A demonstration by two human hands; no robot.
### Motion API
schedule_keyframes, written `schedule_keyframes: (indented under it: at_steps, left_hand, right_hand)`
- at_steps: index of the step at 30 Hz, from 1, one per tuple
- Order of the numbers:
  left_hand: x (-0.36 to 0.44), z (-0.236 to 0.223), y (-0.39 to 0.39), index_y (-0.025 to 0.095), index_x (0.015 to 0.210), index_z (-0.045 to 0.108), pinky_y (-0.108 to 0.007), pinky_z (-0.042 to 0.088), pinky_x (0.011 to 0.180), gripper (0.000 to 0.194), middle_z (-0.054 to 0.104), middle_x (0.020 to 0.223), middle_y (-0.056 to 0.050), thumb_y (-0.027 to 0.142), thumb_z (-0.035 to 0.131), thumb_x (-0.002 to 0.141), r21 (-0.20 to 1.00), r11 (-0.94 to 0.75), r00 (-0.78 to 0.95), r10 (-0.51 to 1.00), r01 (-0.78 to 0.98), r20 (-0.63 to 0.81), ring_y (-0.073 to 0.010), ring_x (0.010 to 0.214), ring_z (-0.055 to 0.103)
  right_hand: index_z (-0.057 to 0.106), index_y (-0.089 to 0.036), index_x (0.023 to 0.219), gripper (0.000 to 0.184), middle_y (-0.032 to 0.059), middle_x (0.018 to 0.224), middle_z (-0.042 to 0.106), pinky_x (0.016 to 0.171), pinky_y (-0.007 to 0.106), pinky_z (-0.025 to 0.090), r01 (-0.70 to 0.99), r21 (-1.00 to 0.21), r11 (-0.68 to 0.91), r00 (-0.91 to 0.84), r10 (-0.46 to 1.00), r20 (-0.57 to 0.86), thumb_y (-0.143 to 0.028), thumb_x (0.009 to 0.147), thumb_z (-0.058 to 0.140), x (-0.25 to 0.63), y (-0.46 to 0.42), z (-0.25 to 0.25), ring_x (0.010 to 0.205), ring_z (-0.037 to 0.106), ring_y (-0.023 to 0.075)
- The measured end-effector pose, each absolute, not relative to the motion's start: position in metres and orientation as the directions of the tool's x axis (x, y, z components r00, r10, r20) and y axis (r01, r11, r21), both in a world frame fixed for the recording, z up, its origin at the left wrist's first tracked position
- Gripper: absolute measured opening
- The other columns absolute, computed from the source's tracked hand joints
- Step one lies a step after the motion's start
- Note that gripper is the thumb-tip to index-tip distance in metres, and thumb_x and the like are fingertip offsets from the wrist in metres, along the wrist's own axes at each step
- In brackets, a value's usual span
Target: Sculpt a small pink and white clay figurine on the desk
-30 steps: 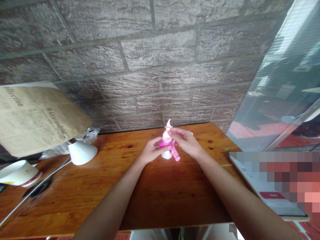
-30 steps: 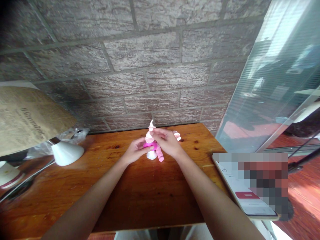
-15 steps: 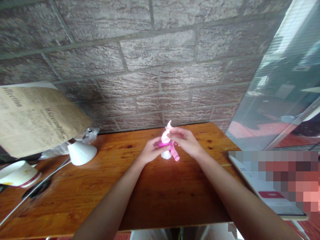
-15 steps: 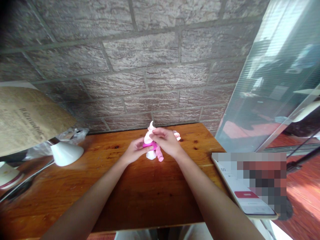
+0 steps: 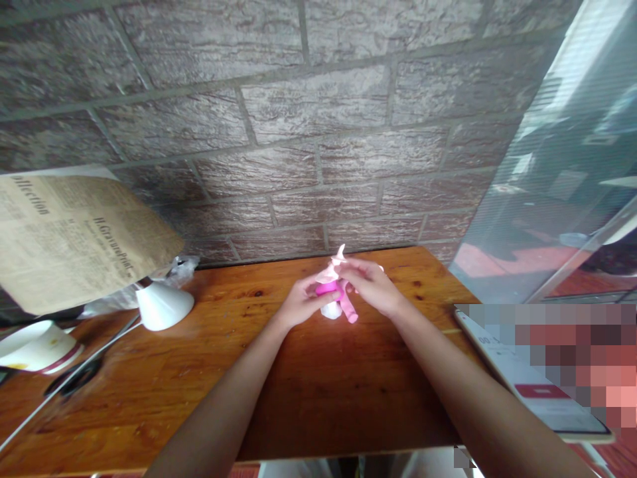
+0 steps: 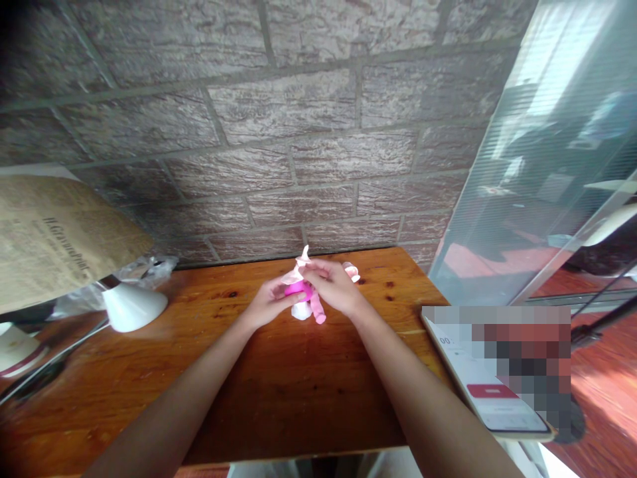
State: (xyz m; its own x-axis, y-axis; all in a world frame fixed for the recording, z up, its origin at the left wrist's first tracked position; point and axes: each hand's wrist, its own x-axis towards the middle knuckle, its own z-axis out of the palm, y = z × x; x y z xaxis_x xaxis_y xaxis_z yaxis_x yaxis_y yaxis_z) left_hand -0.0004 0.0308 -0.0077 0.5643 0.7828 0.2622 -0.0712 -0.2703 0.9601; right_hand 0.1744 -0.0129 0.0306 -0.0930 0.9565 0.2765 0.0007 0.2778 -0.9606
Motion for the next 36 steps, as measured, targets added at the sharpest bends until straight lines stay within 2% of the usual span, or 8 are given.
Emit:
schedule_keyframes:
  at_steps: [4, 11, 19, 26, 36]
  left_hand:
    - [-0.0007, -0.0079, 0.0311, 0.013, 0.109, 0.068, -0.034, 0.050, 0.091, 0.042, 0.072, 0.108, -0.010, 0.030, 0.078, 0.072, 0.955, -0.290, 0.561, 0.780, -0.069, 0.277, -0.0221, 0.096, 0.068]
    - [-0.0003, -0.0069, 0.0312, 0.014, 0.105, 0.068, -0.033, 0.052, 0.088, 0.038, 0.072, 0.105, -0.008, 0.032, 0.077, 0.073, 0.942, -0.325, 0.580, 0.754, -0.078, 0.308, -0.0212, 0.094, 0.068]
    - [-0.0002, -0.0090, 0.0326, 0.013, 0.099, 0.068, -0.033, 0.052, 0.086, 0.035, 0.073, 0.099, -0.007, 0.033, 0.077, 0.072, 0.947, -0.309, 0.565, 0.768, -0.085, 0.301, -0.0205, 0.089, 0.069]
    - [0.0001, -0.0072, 0.0316, 0.014, 0.097, 0.069, -0.032, 0.052, 0.085, 0.032, 0.073, 0.097, -0.006, 0.032, 0.077, 0.073, 0.937, -0.340, 0.565, 0.759, -0.079, 0.323, -0.0198, 0.089, 0.068]
    - [0.0003, -0.0083, 0.0318, 0.012, 0.092, 0.069, -0.030, 0.051, 0.079, 0.031, 0.072, 0.091, -0.005, 0.033, 0.078, 0.070, 0.947, -0.318, 0.551, 0.783, -0.042, 0.287, -0.0180, 0.083, 0.067]
  right_hand:
    - [0.071, -0.017, 0.092, 0.031, 0.0005, 0.078, 0.070, 0.060, 0.023, 0.046, -0.024, -0.956, 0.292, -0.116, 0.949, 0.293, -0.045, 0.079, 0.067, 0.1745, -0.0127, 0.0304, 0.066, 0.062, 0.0116]
    - [0.072, -0.017, 0.087, 0.032, 0.0012, 0.078, 0.071, 0.060, 0.023, 0.047, 0.002, -0.953, 0.302, -0.142, 0.944, 0.298, -0.048, 0.077, 0.068, 0.1729, -0.0169, 0.0349, 0.064, 0.062, 0.0117]
    - [0.072, -0.018, 0.095, 0.033, 0.0034, 0.088, 0.073, 0.062, 0.025, 0.050, -0.008, -0.957, 0.291, -0.199, 0.937, 0.287, -0.045, 0.077, 0.069, 0.1762, -0.0157, 0.0345, 0.068, 0.065, 0.0136]
    - [0.074, -0.018, 0.093, 0.033, 0.0035, 0.083, 0.074, 0.059, 0.026, 0.051, 0.031, -0.949, 0.314, -0.212, 0.930, 0.300, -0.046, 0.078, 0.068, 0.1758, -0.0164, 0.0342, 0.067, 0.066, 0.0157]
    - [0.073, -0.019, 0.096, 0.030, 0.0042, 0.095, 0.074, 0.078, 0.032, 0.055, 0.033, -0.915, 0.402, -0.230, 0.894, 0.384, -0.044, 0.078, 0.069, 0.1762, -0.0147, 0.0337, 0.087, 0.069, 0.0196]
